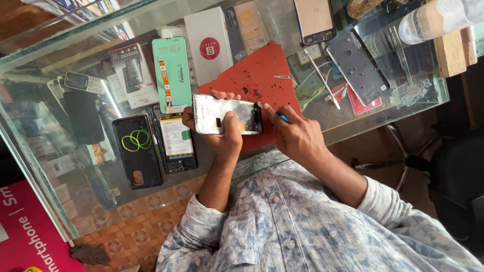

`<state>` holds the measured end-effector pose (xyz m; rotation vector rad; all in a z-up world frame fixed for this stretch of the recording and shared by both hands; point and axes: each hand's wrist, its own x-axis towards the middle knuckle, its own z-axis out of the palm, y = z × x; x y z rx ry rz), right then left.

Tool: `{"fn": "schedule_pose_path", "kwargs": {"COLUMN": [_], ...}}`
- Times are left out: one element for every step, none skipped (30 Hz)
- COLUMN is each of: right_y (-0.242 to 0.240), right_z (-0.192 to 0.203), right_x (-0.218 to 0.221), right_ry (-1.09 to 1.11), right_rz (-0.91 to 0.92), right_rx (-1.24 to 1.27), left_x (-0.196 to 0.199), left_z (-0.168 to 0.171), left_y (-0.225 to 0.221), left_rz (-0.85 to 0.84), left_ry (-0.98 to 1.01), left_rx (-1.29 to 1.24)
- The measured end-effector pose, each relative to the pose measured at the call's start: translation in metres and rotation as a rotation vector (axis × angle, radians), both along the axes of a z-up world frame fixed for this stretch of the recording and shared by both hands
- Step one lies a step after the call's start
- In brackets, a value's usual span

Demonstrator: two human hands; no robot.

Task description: The person applies adhesive to the back of a smartphone chassis, then uses a metal spudger and a green plastic pry tool to scrape and separate the screen assembly from the frame. The person repeatedly scrapes along the edges and corners to release the display.

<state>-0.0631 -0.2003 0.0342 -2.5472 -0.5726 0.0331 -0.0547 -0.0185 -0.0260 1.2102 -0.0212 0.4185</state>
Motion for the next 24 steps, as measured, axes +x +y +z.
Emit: {"fn": "schedule_pose_path", "kwargs": {"right_y": [-0.001,-0.002,-0.002,-0.003,-0.002,-0.002,-0.002,-0.001,0.002,0.004,0.005,0.007,0.008,0.008,0.006,0.005,0.005,0.005,0.005,0.005,0.006,0.008,0.008,0.009], "right_z": [0.001,0.0,0.0,0.0,0.0,0.0,0.001,0.0,-0.001,-0.004,-0.006,-0.01,-0.013,-0.015,-0.017,-0.017,-0.018,-0.016,-0.015,-0.015,-0.016,-0.016,-0.017,-0.018], "right_x": [-0.001,-0.001,-0.002,-0.004,-0.008,-0.013,-0.014,-0.015,-0.016,-0.016,-0.017,-0.016,-0.015,-0.015,-0.02,-0.024,-0.027,-0.029,-0.031,-0.029,-0.025,-0.021,-0.019,-0.017], "right_ry": [0.014,0.026,0.044,0.061,0.07,0.079,0.083,0.079,0.078,0.077,0.06,0.044,0.025,0.012,0.009,0.006,0.017,0.028,0.039,0.028,0.013,-0.003,-0.015,-0.028], "right_rz": [-0.014,-0.019,-0.022,-0.025,-0.019,-0.013,-0.008,-0.025,-0.045,-0.066,-0.067,-0.069,-0.071,-0.055,-0.037,-0.02,-0.014,-0.009,-0.002,-0.002,-0.003,-0.004,-0.006,-0.007], "right_rx": [-0.032,-0.025,-0.017,-0.01,-0.008,-0.006,-0.006,-0.012,-0.021,-0.029,-0.042,-0.056,-0.069,-0.088,-0.107,-0.125,-0.145,-0.166,-0.186,-0.189,-0.191,-0.194,-0.187,-0.181], "left_x": [0.001,0.003,0.002,0.001,0.0,-0.001,-0.001,-0.002,-0.004,-0.005,-0.007,-0.009,-0.009,-0.009,-0.012,-0.014,-0.012,-0.011,-0.01,-0.01,-0.008,-0.008,-0.01,-0.011], "left_z": [0.0,-0.001,-0.002,-0.002,-0.002,-0.002,-0.002,-0.001,0.0,0.0,0.0,-0.001,-0.001,-0.002,-0.003,-0.003,-0.003,-0.003,-0.002,-0.001,0.0,0.001,0.002,0.003], "left_y": [-0.001,-0.002,-0.004,-0.005,-0.005,-0.006,-0.007,-0.009,-0.011,-0.012,-0.013,-0.014,-0.016,-0.019,-0.021,-0.02,-0.018,-0.017,-0.018,-0.019,-0.019,-0.019,-0.019,-0.019], "left_rz": [0.012,0.025,0.038,0.037,0.035,0.033,0.046,0.059,0.068,0.083,0.097,0.112,0.113,0.115,0.116,0.111,0.106,0.102,0.107,0.112,0.117,0.115,0.113,0.111], "left_ry": [-0.009,-0.019,-0.023,-0.024,-0.024,-0.025,-0.032,-0.038,-0.043,-0.06,-0.073,-0.087,-0.097,-0.106,-0.106,-0.106,-0.114,-0.122,-0.121,-0.119,-0.123,-0.124,-0.12,-0.116], "left_rx": [0.001,0.003,0.004,0.003,0.006,0.009,0.015,0.021,0.026,0.094,0.162,0.229,0.227,0.224,0.222,0.243,0.264,0.286,0.287,0.288,0.289,0.308,0.324,0.34]}}
